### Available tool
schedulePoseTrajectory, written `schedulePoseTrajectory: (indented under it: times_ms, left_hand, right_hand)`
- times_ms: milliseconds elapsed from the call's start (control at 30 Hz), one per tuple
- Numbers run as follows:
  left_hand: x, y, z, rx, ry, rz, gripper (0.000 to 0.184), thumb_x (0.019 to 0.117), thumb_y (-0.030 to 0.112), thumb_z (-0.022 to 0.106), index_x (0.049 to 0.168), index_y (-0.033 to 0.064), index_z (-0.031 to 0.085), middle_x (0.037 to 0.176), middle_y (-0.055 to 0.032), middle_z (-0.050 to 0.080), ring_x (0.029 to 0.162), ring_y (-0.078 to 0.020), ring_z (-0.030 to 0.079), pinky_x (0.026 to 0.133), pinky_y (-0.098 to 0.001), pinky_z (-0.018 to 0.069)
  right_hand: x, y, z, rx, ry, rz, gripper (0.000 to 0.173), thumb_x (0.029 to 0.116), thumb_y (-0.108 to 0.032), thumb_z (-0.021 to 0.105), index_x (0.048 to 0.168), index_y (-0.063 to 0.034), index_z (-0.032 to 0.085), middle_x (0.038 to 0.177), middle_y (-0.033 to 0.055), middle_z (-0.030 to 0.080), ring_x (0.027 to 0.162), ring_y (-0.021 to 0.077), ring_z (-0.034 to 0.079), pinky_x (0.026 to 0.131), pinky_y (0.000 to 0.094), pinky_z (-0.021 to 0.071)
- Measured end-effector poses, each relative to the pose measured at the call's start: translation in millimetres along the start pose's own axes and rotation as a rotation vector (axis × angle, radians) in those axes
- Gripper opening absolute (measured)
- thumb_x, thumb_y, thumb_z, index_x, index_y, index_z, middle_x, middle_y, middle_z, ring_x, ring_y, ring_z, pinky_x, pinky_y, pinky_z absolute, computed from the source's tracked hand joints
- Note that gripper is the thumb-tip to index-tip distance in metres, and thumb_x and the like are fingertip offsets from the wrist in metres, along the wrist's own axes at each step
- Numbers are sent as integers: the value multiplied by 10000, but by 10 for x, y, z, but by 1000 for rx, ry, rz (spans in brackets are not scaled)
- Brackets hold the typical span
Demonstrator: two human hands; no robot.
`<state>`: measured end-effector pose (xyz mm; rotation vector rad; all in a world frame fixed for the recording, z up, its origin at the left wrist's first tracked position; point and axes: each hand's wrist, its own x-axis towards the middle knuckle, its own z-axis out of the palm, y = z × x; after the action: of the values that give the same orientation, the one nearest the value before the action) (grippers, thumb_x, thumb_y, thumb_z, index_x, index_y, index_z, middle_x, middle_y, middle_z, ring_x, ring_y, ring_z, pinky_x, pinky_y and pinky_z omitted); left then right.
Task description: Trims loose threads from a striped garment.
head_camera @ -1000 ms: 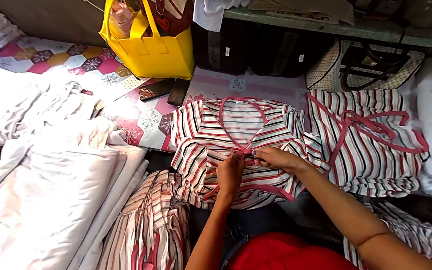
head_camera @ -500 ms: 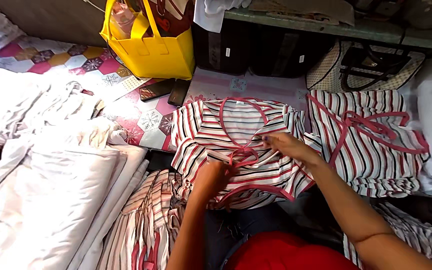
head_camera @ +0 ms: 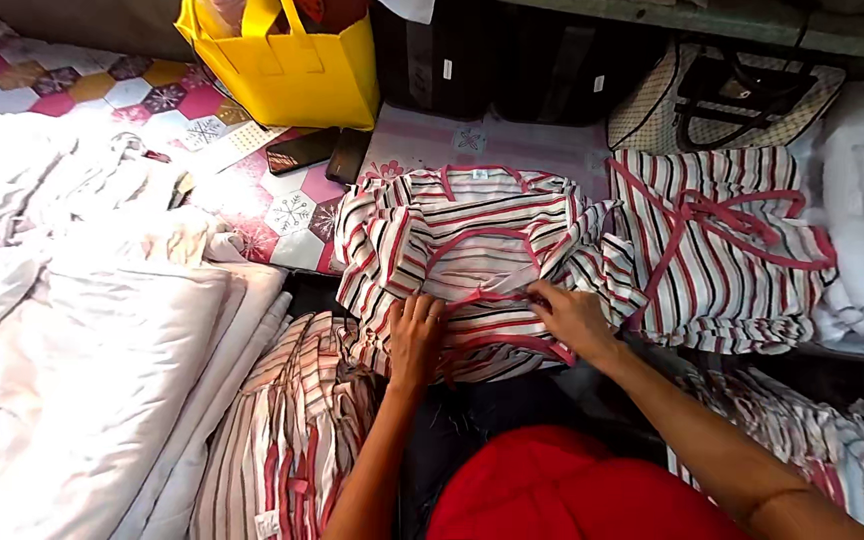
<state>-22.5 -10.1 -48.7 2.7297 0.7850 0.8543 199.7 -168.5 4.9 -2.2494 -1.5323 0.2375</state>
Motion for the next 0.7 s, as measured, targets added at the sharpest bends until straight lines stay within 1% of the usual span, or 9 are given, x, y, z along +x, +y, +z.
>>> schedulePoseTrajectory:
  times_ms: [100,167,233,300,400,500,600,667,700]
  left_hand:
    - [-115,259,-53,-124,10,-147,186,898,19,632,1023,13,770,1092,-189,738,1070,-411,685,942,-608,492]
    - [23,467,-101,-220,81,-180,185,883,50,639,1006,1,769,1033,-190,730,1024,-387,680,910,-539,516]
    - [197,621,-32,-316,80,-219,202,910,114,691,1023,-47,741,1029,-221,704,998,-374,685,877,-478,566]
    - [272,633,153,-348,18,-266,219,922,108,712,1009,-92,701,1078,-262,669,1028,-404,676,883,-495,574]
    - [177,546,208,-383,-53,-345,131,892,13,686,858,-114,694,1014,-264,676,952,-383,686,860,-486,574]
    - [119,587,-23,-424,-55,-408,151,908,46,690,870,-98,709,955,-231,690,817,-292,698,772,-403,589]
    - [214,666,9,-433,53,-435,186,904,69,709,974,-104,713,964,-237,683,724,-253,674,698,-359,581]
    - [272,635,160,-446,25,-423,215,911,62,712,1051,-101,721,1048,-261,669,798,-294,684,755,-402,586]
    - [277,607,254,-445,19,-401,163,907,35,707,1013,-84,738,1047,-254,671,856,-316,694,800,-425,590]
  right_hand:
    - [-101,-104,-55,170,-86,104,303,995,-217,619,1224,-41,712,875,167,744,758,362,716,713,586,548]
    - [-36,-220,-142,290,-55,150,309,1012,-227,597,1224,-31,710,879,139,738,772,281,703,752,502,556]
    - [72,-331,-175,429,-101,198,291,1016,-196,600,1224,-20,704,968,148,742,859,230,695,829,439,548]
    - [157,-351,-85,523,-190,241,270,1027,-186,598,1214,-24,705,1022,144,732,909,194,681,867,394,541]
    - [167,-223,48,580,-294,347,295,1067,-255,531,1132,-22,700,850,56,638,713,101,551,707,307,477]
    - [103,-153,20,821,-321,482,372,1115,-288,421,1036,-24,671,620,-72,436,492,15,375,495,195,346]
    - [149,-187,-25,1112,-404,581,491,1139,-361,241,984,-76,609,565,-111,366,436,1,314,437,165,298]
    - [203,-230,-40,1213,-461,599,487,1140,-359,194,985,-97,574,582,-104,361,452,12,321,452,170,313]
    - [217,-245,-39,1235,-476,600,466,1141,-347,199,991,-100,564,591,-98,366,459,17,331,458,173,323]
